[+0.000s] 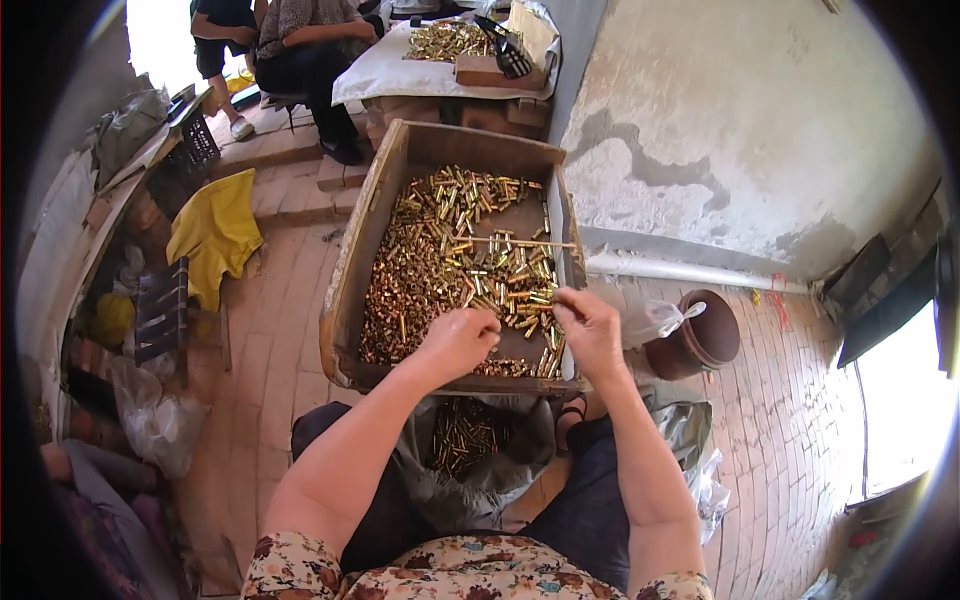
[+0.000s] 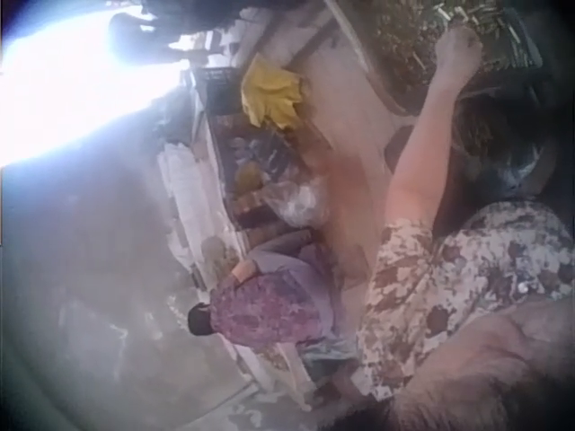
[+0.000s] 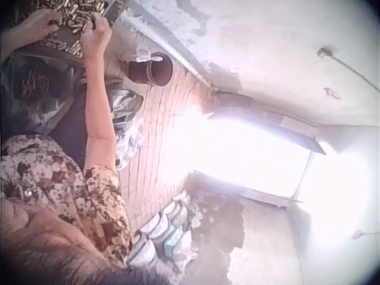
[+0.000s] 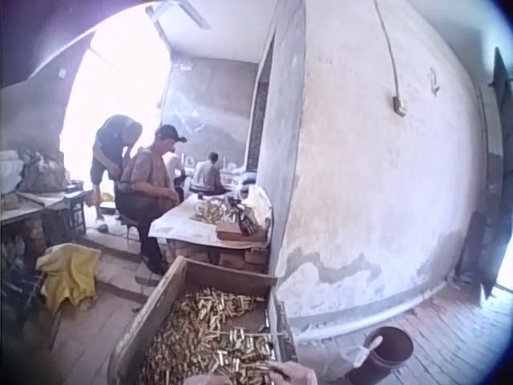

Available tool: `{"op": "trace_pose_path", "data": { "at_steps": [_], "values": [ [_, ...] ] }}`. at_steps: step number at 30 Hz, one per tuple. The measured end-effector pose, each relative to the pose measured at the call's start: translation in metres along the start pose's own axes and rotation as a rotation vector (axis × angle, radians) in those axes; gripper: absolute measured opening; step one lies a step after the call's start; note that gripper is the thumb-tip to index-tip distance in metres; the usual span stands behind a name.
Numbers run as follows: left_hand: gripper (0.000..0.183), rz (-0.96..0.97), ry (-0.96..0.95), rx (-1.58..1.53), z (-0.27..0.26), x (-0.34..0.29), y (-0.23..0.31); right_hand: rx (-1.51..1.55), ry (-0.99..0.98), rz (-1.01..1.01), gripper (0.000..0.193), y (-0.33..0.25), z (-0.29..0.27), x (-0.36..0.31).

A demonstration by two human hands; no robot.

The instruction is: The person sorts small brass metal components by hand, transferring them from a large bin into a smaller bag.

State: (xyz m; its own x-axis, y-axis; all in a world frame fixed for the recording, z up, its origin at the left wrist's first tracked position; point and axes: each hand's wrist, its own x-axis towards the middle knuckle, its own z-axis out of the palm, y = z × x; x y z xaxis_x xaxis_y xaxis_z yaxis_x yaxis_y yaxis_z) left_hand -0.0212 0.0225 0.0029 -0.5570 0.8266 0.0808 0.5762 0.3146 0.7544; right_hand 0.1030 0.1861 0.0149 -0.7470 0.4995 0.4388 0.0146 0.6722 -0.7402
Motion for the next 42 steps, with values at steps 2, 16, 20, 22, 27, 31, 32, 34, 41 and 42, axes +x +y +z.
{"op": "trace_pose_path", "data": {
  "at_steps": [2,16,20,22,27,31,32,34,41,42],
  "values": [
    [0.015,0.103,0.016,0.189,0.005,0.001,-0.009,-0.173,-0.016,-0.107,0.02,0.013,0.017,0.005],
    [0.014,0.28,-0.291,0.53,0.026,0.017,-0.01,-0.537,-0.222,-0.298,0.019,0.032,0.044,0.015],
    [0.014,0.227,-0.375,0.574,0.022,0.016,0.0,-0.48,-0.27,-0.264,0.017,0.027,0.043,0.01],
    [0.013,0.252,-0.319,0.525,0.023,0.016,-0.006,-0.46,-0.253,-0.245,0.015,0.025,0.043,0.008],
    [0.024,0.237,-0.168,0.446,0.026,0.009,-0.008,-0.441,-0.315,-0.218,0.014,0.027,0.038,0.001],
    [0.027,0.104,-0.145,0.347,0.017,0.003,0.005,-0.363,-0.362,-0.19,0.013,0.027,0.035,-0.003],
    [0.02,0.094,-0.091,0.219,0.017,0.003,0.002,-0.361,-0.362,-0.193,0.013,0.025,0.035,-0.004],
    [0.013,0.085,-0.036,0.092,0.016,0.003,-0.004,-0.323,-0.376,-0.133,0.011,0.019,0.035,-0.007],
    [0.009,0.056,-0.017,-0.415,0.016,0.007,-0.018,-0.195,-0.309,-0.118,0.015,0.018,0.038,-0.016],
    [0.009,0.058,-0.015,-0.415,0.016,0.007,-0.02,-0.074,-0.285,-0.071,0.014,0.026,0.042,-0.018]
  ]
}}
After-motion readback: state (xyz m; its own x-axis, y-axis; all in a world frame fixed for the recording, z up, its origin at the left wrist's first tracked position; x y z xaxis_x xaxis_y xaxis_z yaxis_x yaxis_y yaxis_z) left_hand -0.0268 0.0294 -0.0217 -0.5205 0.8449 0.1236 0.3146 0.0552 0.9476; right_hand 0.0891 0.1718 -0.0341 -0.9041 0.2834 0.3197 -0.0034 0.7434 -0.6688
